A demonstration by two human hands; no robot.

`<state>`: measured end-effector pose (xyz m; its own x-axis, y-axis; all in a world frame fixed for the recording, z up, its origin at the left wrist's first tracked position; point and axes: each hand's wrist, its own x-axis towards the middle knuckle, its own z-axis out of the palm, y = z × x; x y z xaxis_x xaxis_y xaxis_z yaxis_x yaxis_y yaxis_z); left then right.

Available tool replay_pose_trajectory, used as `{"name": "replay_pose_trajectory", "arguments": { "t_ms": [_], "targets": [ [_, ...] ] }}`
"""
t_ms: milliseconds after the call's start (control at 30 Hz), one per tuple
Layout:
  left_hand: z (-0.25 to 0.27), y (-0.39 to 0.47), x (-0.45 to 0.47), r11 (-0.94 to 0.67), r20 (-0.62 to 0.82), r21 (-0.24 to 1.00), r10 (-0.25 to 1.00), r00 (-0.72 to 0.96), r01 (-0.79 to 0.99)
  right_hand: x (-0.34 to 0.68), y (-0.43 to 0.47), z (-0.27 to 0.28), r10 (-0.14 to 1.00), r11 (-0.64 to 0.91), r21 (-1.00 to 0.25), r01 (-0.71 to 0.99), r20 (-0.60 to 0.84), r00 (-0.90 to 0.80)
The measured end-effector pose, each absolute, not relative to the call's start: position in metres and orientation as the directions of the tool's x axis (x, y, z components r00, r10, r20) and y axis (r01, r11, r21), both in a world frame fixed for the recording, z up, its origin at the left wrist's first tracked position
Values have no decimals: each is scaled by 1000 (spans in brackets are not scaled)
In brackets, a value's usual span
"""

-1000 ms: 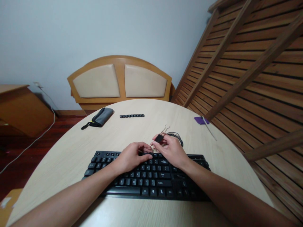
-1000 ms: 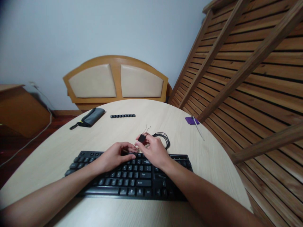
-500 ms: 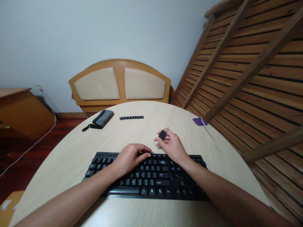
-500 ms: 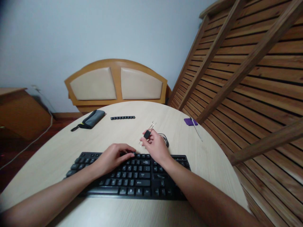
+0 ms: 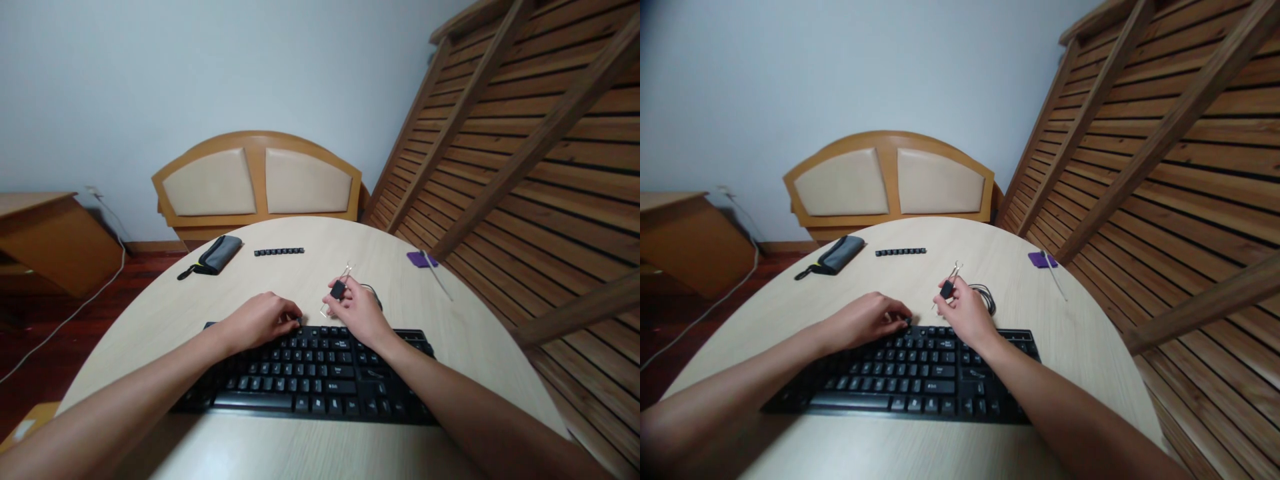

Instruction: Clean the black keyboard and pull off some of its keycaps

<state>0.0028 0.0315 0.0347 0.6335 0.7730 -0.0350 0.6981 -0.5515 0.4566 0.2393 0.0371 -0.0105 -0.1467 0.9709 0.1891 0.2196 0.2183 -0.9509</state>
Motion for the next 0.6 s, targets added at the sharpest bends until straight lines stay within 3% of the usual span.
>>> {"name": "replay_pose_trajectory", "arguments": {
  "t_ms": [200,600],
  "targets": [
    [34,77,18,-552,136,163,834,535,818,239,36,-8,968,222,-946,235,186,-167],
    [14,176,51,-502,325,92,832,450,860,239,35,-11,973,198,-944,265,155,-172]
  ]
}}
